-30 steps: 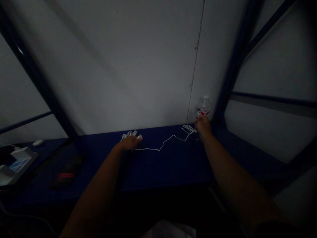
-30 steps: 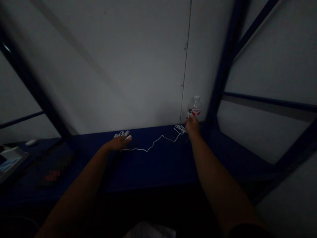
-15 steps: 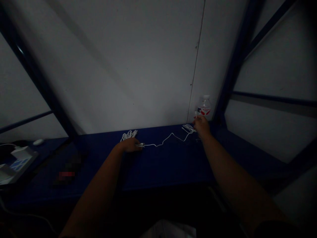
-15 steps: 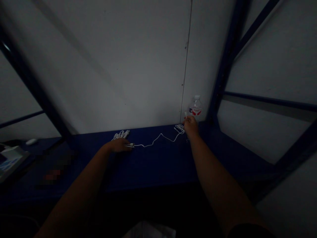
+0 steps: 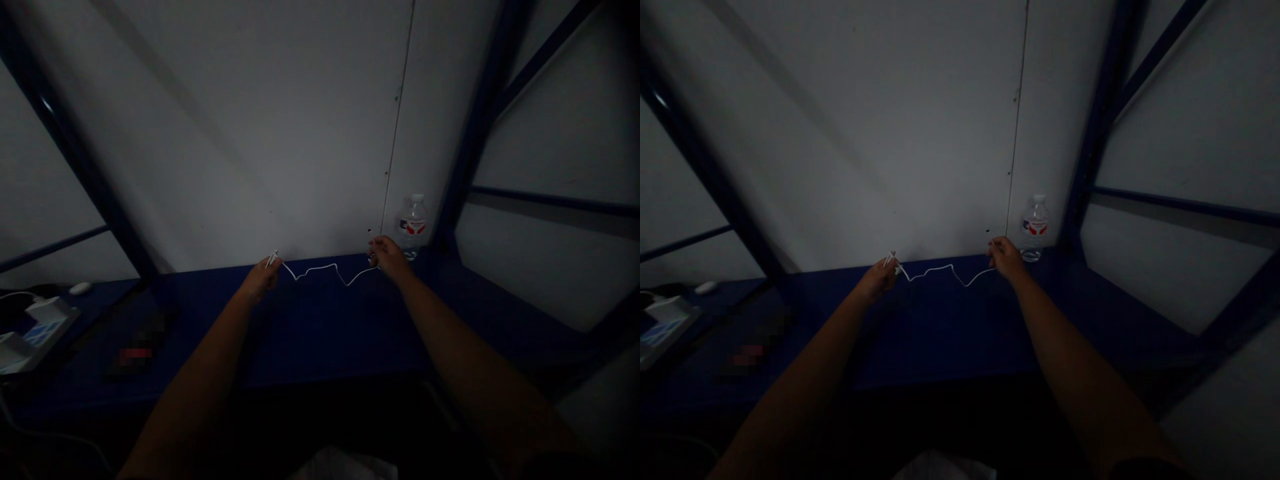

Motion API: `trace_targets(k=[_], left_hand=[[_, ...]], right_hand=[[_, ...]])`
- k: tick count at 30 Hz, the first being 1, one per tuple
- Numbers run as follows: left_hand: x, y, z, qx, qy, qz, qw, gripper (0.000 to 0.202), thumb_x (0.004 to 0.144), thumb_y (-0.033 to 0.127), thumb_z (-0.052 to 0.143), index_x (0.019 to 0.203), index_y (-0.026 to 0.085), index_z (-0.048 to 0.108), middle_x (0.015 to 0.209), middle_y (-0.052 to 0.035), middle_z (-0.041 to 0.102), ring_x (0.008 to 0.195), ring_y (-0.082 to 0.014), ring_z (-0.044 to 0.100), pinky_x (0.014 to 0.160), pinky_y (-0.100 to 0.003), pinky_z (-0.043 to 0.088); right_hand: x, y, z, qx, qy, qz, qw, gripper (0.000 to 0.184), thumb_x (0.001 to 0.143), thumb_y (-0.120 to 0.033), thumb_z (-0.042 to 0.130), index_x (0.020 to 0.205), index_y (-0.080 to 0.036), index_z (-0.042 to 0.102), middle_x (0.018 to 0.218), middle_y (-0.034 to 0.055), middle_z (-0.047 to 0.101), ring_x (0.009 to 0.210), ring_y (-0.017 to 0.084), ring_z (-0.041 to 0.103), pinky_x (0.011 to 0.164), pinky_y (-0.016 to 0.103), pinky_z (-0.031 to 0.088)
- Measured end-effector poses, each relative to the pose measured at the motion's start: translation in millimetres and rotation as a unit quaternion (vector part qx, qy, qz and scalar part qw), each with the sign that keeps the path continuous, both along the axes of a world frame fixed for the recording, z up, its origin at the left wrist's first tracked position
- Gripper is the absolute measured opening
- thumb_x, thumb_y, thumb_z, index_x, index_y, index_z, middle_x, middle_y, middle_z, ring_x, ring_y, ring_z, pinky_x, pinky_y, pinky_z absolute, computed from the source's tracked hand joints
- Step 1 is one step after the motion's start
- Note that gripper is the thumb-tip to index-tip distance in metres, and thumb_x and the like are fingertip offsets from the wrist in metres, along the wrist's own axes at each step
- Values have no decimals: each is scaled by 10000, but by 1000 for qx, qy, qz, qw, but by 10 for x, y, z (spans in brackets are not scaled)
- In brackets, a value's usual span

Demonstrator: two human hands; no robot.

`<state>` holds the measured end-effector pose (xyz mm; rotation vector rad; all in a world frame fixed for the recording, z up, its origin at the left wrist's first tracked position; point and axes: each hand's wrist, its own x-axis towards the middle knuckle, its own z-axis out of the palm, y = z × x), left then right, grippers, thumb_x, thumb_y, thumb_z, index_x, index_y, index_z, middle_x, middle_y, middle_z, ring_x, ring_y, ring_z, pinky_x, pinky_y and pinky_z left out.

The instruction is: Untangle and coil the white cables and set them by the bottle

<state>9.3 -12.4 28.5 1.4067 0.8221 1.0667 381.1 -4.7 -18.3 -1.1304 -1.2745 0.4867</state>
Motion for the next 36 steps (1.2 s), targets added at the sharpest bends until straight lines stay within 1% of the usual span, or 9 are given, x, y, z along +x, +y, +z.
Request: trace_targets(k=[6,9,12,15,19,24,28,33,36], left_hand=[[6,71,-32,-11,-49,-10,999,343,744,408,723,928,134,630,491,94,321,382,-38,261,387,-175,186],[32,85,-41,-29,-63,27,997,236,734,332,706,793,127,606,596,15,525,500,-71,489,483,-181,392],[60,62,-55,-55,-24,53,997,225,749,280,681,908,147,591,902,-83,676,785,-167,652,692,-284,526],[68,11,-78,-117,46,16,992,234,804,296,620,988,169,552,1053,-131,685,834,-230,683,724,-380,543],[58,-46,-97,-180,101,-60,977,225,839,328,578,971,160,511,985,-174,700,788,-267,700,728,-422,540],[56,-46,-73,-159,94,-54,981,253,837,339,619,1001,183,508,949,-126,702,755,-201,675,670,-308,505],[58,-17,-51,-108,70,20,992,225,798,267,660,987,187,566,714,-15,614,564,-117,540,535,-225,402],[38,23,-41,-69,36,31,997,362,737,444,749,891,163,580,550,53,424,441,-68,342,437,-208,212],[21,52,-50,-46,11,31,998,421,707,515,756,838,159,573,525,73,356,424,-54,284,430,-211,185]], right_hand=[[-224,-100,42,19,-60,85,994,322,859,-507,518,977,-208,535,746,-16,612,481,90,538,459,216,408],[-266,-131,57,22,-63,101,993,313,869,-502,518,982,-211,537,748,-15,609,488,93,536,459,221,411],[-267,-147,72,41,-52,92,994,295,873,-491,528,976,-215,538,746,-15,611,490,94,535,470,226,424],[-256,-155,92,72,-31,80,994,282,875,-481,539,981,-220,533,749,-17,614,492,92,534,486,228,434],[-241,-145,111,111,18,33,993,286,876,-481,543,1009,-228,527,761,-16,616,526,99,559,531,238,464],[-198,-87,96,136,58,-19,989,288,846,-478,580,984,-226,557,867,17,654,719,138,637,696,295,528],[-196,-65,80,135,25,-44,990,286,787,-462,651,918,-211,610,968,53,684,869,185,643,785,342,523],[-304,-136,77,100,-18,60,993,290,780,-445,667,916,-191,647,966,66,688,675,143,604,646,306,508],[-403,-206,82,71,-52,122,989,269,790,-425,669,924,-192,658,863,44,676,621,131,585,602,291,496]])
